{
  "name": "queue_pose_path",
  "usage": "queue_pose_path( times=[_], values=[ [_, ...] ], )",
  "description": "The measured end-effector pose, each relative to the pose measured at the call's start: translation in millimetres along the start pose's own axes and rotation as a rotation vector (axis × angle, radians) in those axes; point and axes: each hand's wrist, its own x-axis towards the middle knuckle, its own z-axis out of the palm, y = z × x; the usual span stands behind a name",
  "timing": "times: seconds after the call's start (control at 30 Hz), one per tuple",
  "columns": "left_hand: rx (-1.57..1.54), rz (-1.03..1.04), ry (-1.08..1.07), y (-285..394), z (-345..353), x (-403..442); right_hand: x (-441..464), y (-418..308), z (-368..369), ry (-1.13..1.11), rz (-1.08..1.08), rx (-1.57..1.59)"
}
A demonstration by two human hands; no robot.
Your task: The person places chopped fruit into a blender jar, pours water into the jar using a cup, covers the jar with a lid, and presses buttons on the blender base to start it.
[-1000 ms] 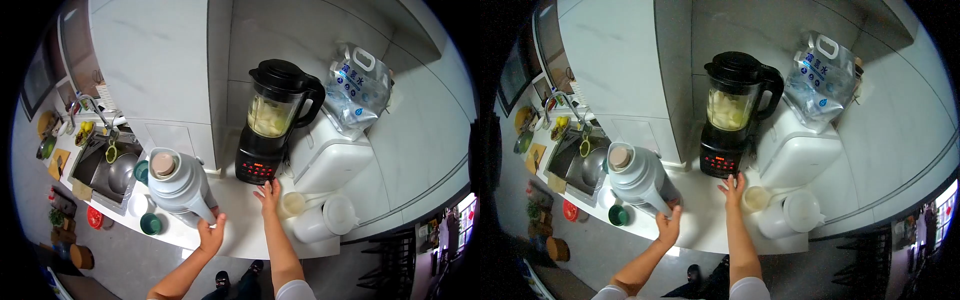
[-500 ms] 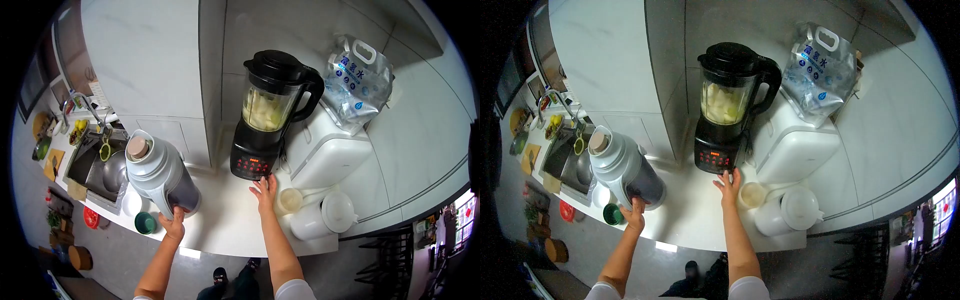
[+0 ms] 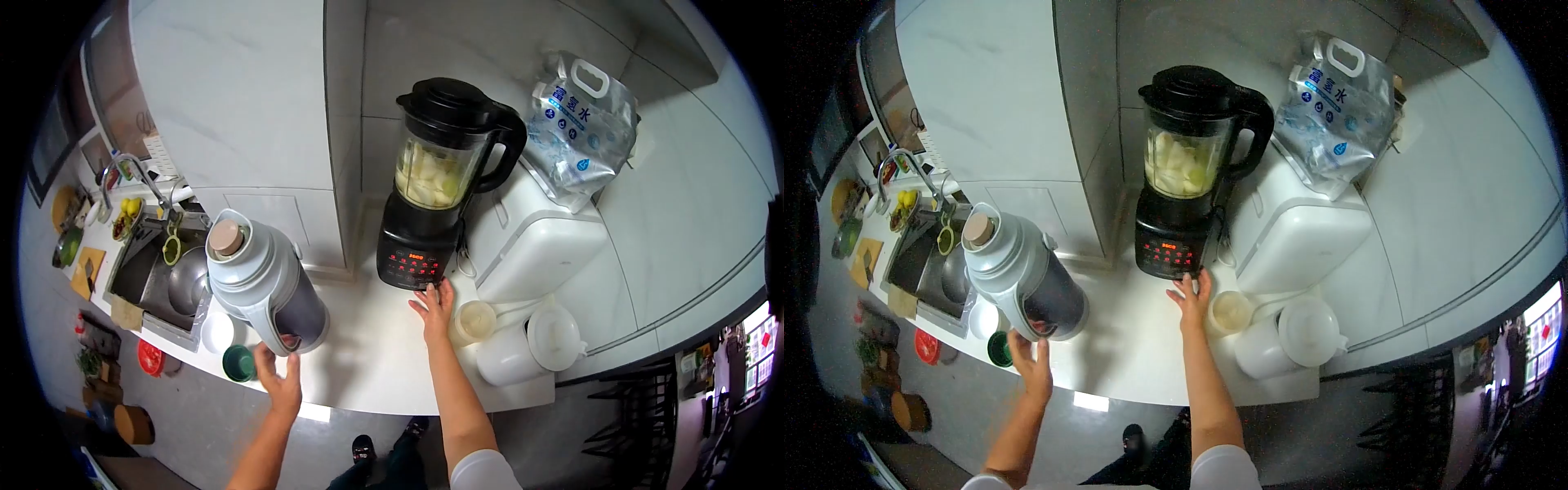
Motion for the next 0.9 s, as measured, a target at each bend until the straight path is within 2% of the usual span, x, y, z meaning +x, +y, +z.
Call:
queue_pose_path(
  times=[0.07,0.1,0.17,0.27,0.3,0.37,0.47,0.63,0.7,0.9],
  values=[
    [0.108,0.056,0.334,6,-7,-18,-1,0,-1,0.012,-0.004,0.015],
    [0.106,0.057,0.328,-2,-18,-33,-1,1,0,0.018,-0.006,0.017],
    [0.169,-0.292,0.022,-27,-43,-64,0,1,1,0.024,-0.006,0.001],
    [0.449,-0.103,-0.314,-40,-34,-67,2,3,3,0.056,0.002,-0.009],
    [0.448,-0.099,-0.313,-46,-30,-60,3,4,4,0.055,-0.002,-0.007],
    [0.637,0.229,-0.454,-60,-23,-46,4,6,2,0.066,-0.003,-0.003],
    [0.684,0.293,-0.546,-80,-20,-34,7,9,-1,0.082,-0.001,0.020],
    [0.747,0.374,-0.497,-88,-17,-37,7,9,11,0.167,-0.002,-0.005],
    [0.775,0.319,-0.510,-87,-17,-38,11,11,13,0.177,-0.026,-0.012],
    [0.826,0.344,-0.513,-84,-16,-38,13,18,8,0.218,-0.043,-0.012]
  ],
)
